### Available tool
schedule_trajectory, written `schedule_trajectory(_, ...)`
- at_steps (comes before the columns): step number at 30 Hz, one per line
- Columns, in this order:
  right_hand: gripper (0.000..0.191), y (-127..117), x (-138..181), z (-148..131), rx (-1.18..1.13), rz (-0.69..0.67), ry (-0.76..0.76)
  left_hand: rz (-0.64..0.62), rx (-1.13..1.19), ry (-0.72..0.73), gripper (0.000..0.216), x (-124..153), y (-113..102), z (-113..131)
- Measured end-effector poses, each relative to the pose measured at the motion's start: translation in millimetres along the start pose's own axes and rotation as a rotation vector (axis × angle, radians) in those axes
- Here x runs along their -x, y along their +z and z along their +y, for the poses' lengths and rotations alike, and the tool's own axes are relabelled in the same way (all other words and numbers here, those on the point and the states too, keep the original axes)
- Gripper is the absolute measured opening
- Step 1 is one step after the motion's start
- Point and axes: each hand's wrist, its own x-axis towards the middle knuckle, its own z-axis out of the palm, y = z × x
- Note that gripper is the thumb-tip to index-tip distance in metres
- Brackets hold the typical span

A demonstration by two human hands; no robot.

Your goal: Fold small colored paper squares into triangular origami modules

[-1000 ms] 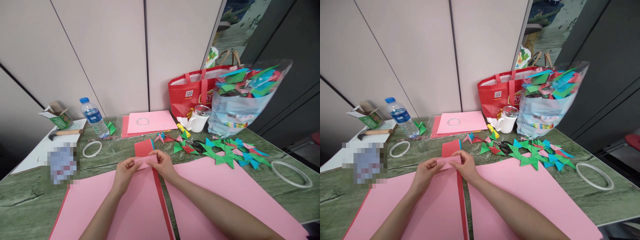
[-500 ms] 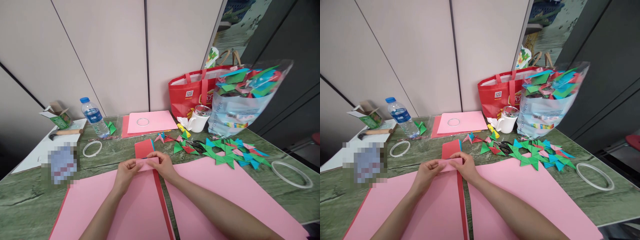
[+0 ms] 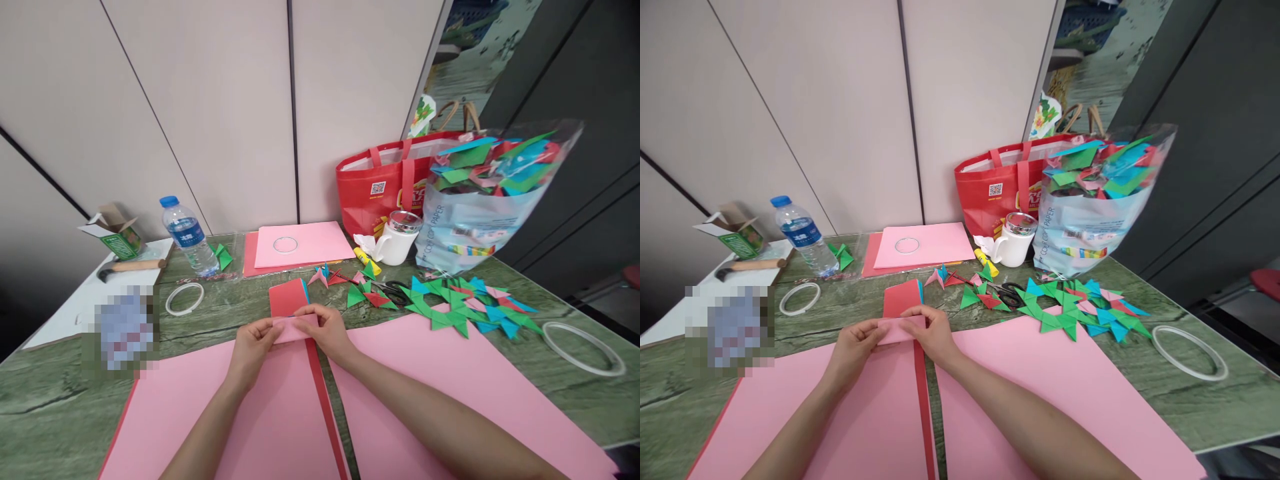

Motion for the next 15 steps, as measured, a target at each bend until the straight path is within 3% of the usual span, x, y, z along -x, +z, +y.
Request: schedule_trajectory(15,0.012,-0.5,-0.3,0.9,-0.014,-0.01,0.0,0.009,-0.038,0.015,0.033,-1.0,-1.5,-2.9)
